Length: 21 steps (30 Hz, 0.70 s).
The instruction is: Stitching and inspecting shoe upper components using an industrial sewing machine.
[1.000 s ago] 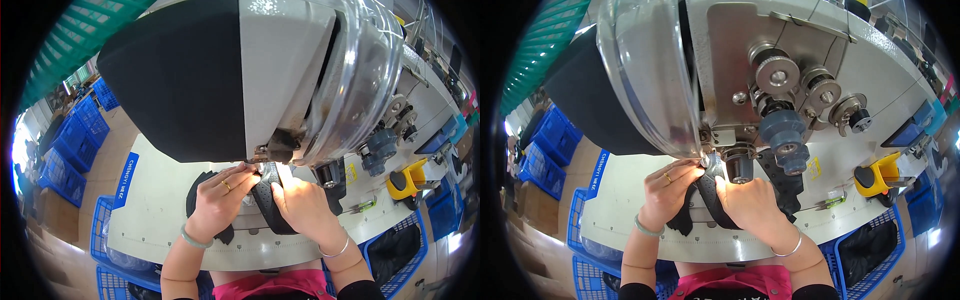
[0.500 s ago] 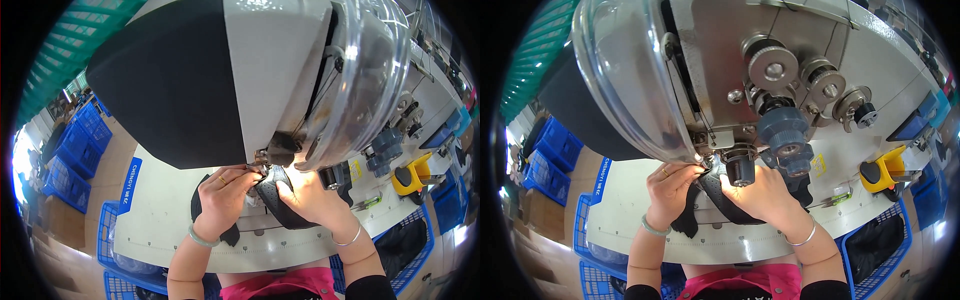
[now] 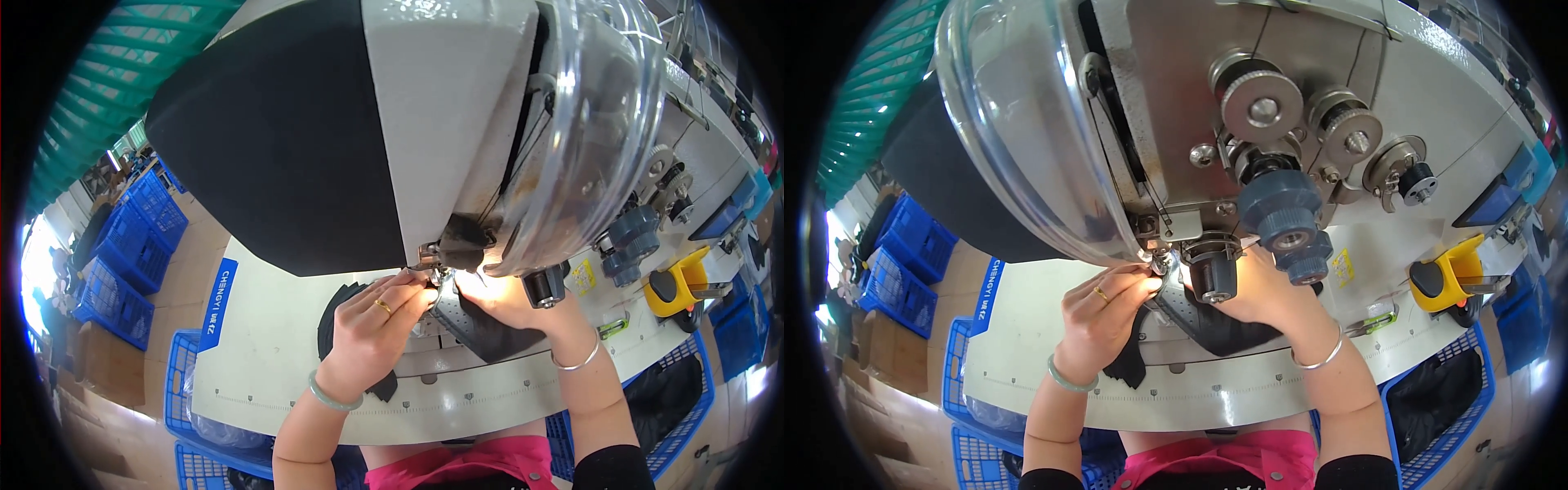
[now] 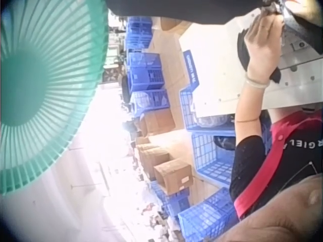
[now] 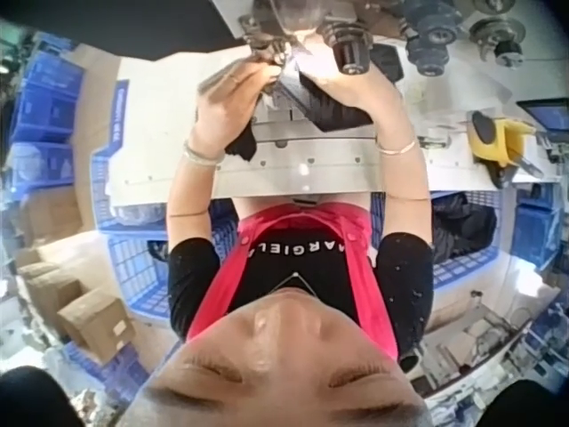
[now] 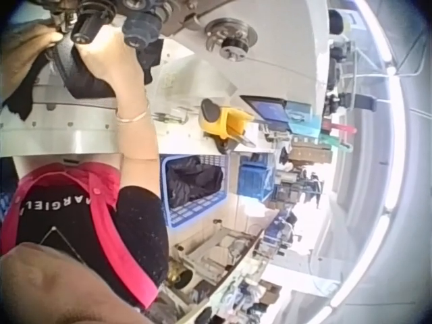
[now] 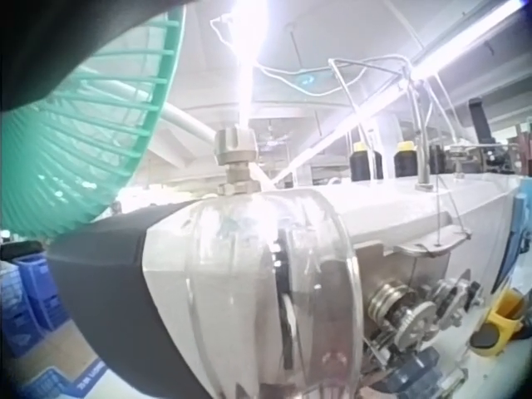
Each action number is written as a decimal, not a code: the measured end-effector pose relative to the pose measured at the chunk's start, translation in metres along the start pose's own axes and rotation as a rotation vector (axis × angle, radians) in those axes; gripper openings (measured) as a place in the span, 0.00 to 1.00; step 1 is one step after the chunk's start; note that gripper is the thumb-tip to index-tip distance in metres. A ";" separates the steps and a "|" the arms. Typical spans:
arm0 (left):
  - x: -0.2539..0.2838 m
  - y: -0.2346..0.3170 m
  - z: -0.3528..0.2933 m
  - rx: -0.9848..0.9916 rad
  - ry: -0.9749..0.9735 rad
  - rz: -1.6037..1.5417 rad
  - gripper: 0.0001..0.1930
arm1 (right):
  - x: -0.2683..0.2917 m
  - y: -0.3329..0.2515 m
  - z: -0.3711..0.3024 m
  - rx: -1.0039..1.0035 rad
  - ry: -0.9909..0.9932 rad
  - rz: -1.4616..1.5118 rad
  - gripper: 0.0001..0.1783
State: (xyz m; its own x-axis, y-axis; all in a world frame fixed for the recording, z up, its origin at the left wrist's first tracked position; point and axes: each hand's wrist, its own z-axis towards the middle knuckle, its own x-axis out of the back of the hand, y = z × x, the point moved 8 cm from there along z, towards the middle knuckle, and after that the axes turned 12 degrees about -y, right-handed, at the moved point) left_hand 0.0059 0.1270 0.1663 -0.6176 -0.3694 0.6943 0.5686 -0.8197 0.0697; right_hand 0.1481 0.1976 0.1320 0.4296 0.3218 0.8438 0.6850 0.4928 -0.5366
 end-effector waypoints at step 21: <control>-0.005 0.016 0.002 -0.057 0.002 0.255 0.10 | 0.012 -0.026 0.006 0.302 0.278 -0.334 0.12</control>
State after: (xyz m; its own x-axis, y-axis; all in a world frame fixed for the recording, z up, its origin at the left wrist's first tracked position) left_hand 0.0190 0.1170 0.1649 -0.4590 -0.5682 0.6830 0.6745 -0.7232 -0.1484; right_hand 0.1317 0.1937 0.1563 0.3850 -0.0993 0.9176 0.6292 0.7556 -0.1822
